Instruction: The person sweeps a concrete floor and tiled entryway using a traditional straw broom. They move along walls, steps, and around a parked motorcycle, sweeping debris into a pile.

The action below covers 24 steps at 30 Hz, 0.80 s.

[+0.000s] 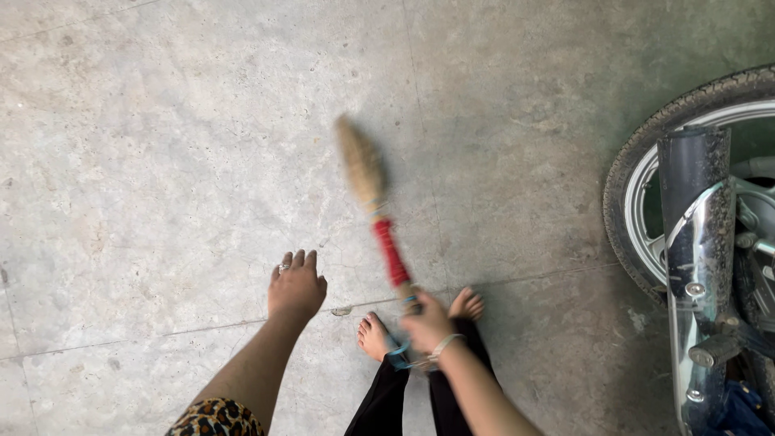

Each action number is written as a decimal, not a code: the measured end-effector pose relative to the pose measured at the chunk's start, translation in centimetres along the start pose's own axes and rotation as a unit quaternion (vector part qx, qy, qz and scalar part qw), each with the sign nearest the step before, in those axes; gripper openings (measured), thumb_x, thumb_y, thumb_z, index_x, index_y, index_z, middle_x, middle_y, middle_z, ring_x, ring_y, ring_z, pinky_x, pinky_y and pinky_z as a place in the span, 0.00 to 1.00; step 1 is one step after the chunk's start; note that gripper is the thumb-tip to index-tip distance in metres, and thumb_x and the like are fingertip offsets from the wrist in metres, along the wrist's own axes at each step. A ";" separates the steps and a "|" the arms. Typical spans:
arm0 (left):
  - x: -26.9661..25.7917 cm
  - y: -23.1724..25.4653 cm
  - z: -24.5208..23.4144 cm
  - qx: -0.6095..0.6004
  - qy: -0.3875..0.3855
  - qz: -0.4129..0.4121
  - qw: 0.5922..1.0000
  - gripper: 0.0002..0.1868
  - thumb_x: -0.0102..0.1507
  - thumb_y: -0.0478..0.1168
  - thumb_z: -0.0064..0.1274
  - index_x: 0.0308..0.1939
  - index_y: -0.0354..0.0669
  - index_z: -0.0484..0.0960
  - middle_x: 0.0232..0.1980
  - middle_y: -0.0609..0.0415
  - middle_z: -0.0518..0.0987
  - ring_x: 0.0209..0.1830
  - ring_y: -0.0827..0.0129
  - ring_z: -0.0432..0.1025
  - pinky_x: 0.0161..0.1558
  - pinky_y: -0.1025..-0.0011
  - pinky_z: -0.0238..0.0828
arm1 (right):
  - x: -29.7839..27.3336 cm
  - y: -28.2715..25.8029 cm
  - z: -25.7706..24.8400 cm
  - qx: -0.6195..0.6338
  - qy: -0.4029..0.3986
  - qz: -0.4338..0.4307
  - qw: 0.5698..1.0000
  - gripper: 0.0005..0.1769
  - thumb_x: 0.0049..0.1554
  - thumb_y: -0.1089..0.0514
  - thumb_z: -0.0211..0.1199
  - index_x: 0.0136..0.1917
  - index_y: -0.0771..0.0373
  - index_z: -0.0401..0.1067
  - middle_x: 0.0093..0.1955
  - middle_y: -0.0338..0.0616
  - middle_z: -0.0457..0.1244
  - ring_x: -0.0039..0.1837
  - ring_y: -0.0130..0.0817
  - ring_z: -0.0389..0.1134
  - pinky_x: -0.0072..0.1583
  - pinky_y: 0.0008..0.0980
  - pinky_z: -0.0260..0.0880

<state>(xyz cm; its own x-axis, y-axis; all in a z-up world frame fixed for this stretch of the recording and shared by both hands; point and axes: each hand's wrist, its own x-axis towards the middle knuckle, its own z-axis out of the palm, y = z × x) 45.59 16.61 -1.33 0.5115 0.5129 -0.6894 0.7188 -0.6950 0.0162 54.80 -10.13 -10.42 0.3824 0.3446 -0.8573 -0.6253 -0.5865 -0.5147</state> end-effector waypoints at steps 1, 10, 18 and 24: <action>-0.2 0.2 -0.1 -0.005 -0.003 -0.006 1.000 0.33 0.67 0.49 0.46 0.75 0.47 0.58 0.79 0.49 0.57 0.80 0.56 0.49 0.76 0.56 0.45 | -0.2 -0.9 -2.3 -0.015 0.038 -0.005 0.999 0.37 0.43 0.69 0.65 0.67 0.56 0.68 0.29 0.39 0.59 0.26 0.31 0.59 0.28 0.34 0.60; 0.8 4.0 -3.5 -0.004 0.002 -0.024 1.000 0.35 0.65 0.51 0.49 0.75 0.51 0.59 0.79 0.52 0.59 0.80 0.57 0.50 0.76 0.57 0.49 | -0.4 -7.9 -21.5 0.064 0.261 -0.023 0.963 0.21 0.45 0.72 0.61 0.52 0.61 0.68 0.30 0.42 0.60 0.27 0.33 0.62 0.29 0.36 0.63; 3.9 11.6 -4.4 -0.034 -0.019 -0.032 0.999 0.35 0.66 0.51 0.49 0.75 0.49 0.59 0.79 0.50 0.58 0.80 0.56 0.49 0.75 0.55 0.48 | 1.6 -3.6 -22.4 -0.049 0.235 0.072 0.968 0.15 0.45 0.69 0.65 0.48 0.62 0.70 0.30 0.45 0.63 0.28 0.33 0.64 0.30 0.38 0.66; 5.0 16.5 -4.9 -0.057 -0.009 -0.010 0.998 0.34 0.65 0.51 0.48 0.75 0.50 0.61 0.78 0.51 0.60 0.80 0.57 0.51 0.75 0.56 0.51 | -2.0 -2.7 -10.9 -0.258 0.135 0.026 0.956 0.31 0.41 0.62 0.69 0.60 0.60 0.71 0.41 0.50 0.68 0.44 0.46 0.72 0.48 0.43 0.73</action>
<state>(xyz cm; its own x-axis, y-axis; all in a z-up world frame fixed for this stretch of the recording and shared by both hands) 62.36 10.17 -1.00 0.4883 0.5162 -0.7036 0.7780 -0.6228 0.0830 63.15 -17.24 -7.19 0.5659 0.1445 -0.8117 -0.2558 -0.9052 -0.3395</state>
